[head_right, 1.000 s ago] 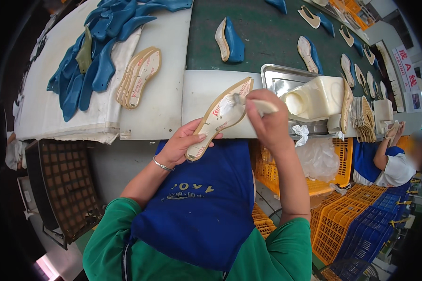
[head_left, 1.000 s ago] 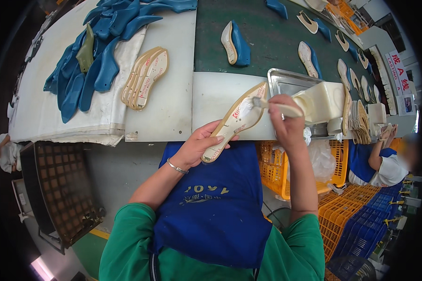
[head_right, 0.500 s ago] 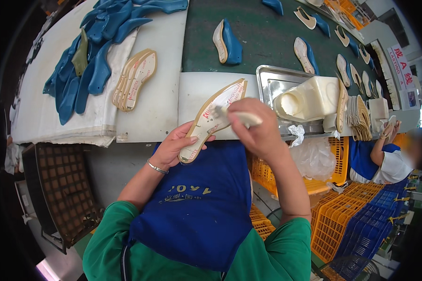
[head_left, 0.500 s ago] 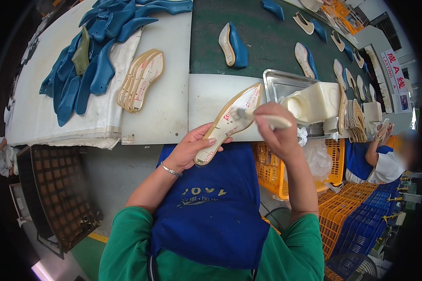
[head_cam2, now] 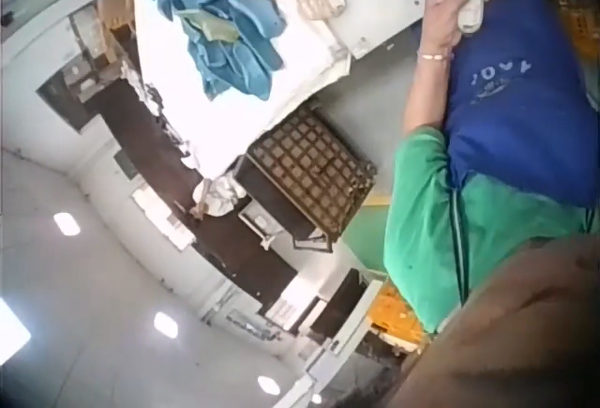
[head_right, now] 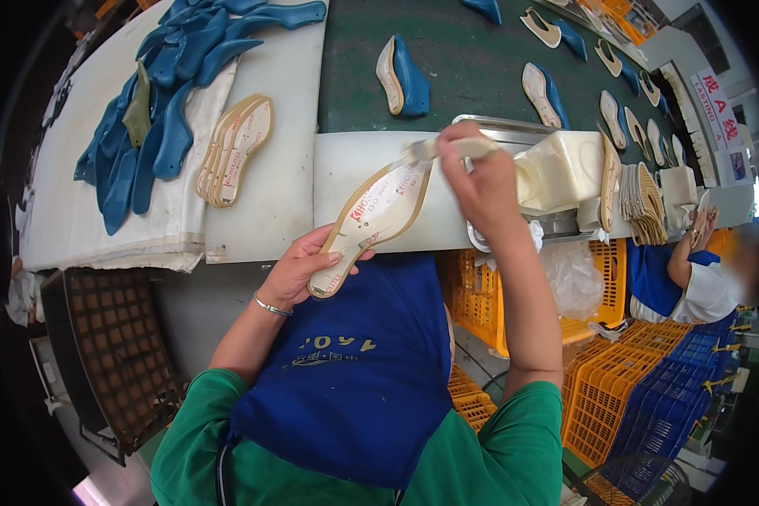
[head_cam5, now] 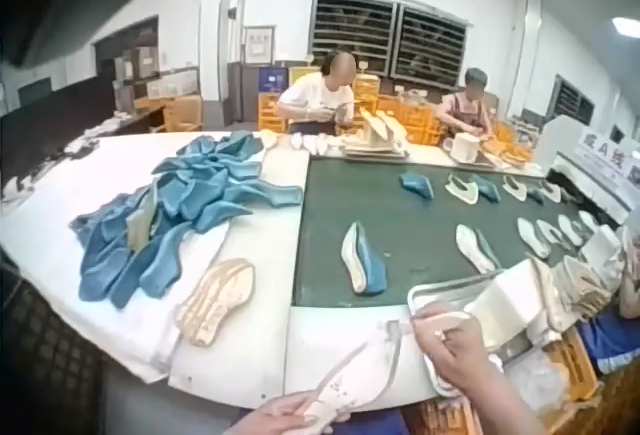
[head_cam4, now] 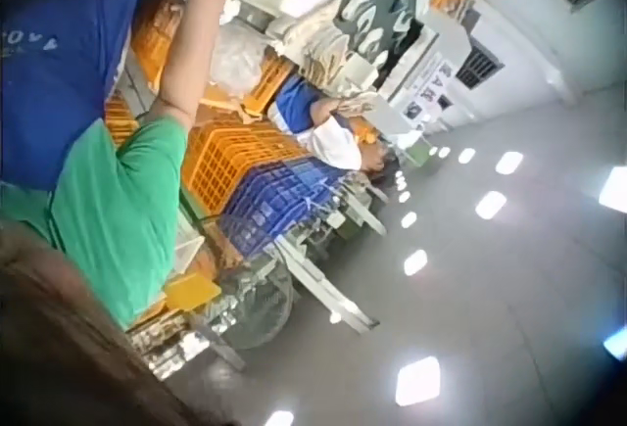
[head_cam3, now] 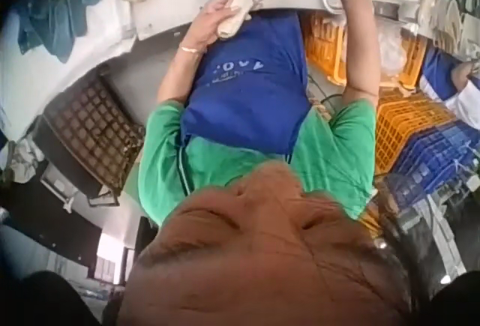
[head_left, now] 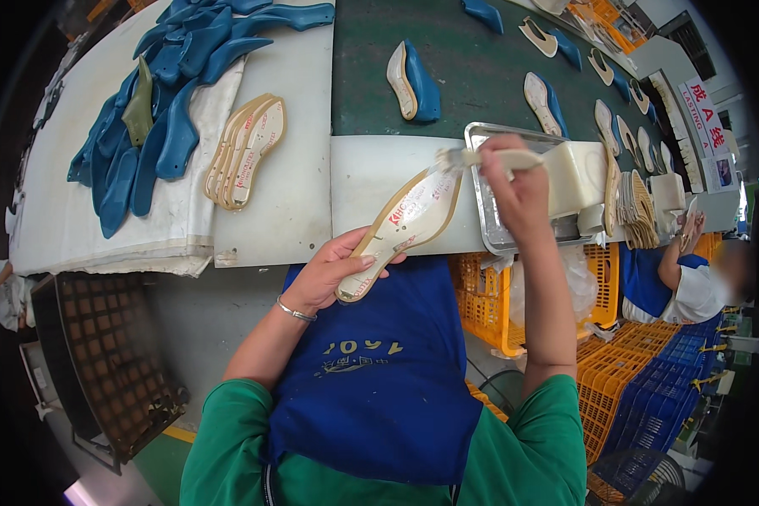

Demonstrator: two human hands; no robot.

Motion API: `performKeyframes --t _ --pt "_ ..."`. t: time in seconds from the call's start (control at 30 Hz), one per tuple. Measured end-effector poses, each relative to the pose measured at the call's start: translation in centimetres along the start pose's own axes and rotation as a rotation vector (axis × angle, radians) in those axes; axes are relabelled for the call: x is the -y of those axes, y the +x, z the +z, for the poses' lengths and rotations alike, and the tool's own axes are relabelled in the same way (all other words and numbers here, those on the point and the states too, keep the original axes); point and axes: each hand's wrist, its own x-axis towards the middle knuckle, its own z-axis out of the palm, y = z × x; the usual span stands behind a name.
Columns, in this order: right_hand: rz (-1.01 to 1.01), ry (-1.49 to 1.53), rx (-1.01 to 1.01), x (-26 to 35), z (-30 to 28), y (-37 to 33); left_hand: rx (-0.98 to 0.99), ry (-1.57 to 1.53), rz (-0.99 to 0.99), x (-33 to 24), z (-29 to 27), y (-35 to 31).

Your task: The person is applying glue to shoe soles and components using a brush in a manufacturing setting.

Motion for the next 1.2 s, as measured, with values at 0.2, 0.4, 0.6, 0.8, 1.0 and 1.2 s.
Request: performKeyframes --t 0.2,0.4,0.6,0.8,1.0,1.2 --pt "0.055 0.040 -0.152 0.1 -1.7 -1.0 -0.043 -0.041 0.012 -0.1 -0.2 0.0" --pt "-0.034 0.098 0.179 1.6 -0.8 -2.2 -0.036 -0.066 0.014 -0.1 -0.3 0.1" --pt "0.048 -0.021 -0.144 -0.5 -2.8 -0.4 -0.025 -0.020 0.019 -0.5 0.0 -0.3" --pt "0.108 0.325 -0.024 1.9 -0.7 -1.9 -0.020 -0.040 0.021 -0.4 0.0 -0.2" --pt "-0.046 -0.004 -0.242 0.3 -0.8 -0.9 -0.023 -0.047 0.027 -0.7 0.4 -0.4" --pt "0.061 0.180 -0.179 1.0 1.1 -1.8 -0.041 -0.107 0.052 -1.0 1.2 -0.1"
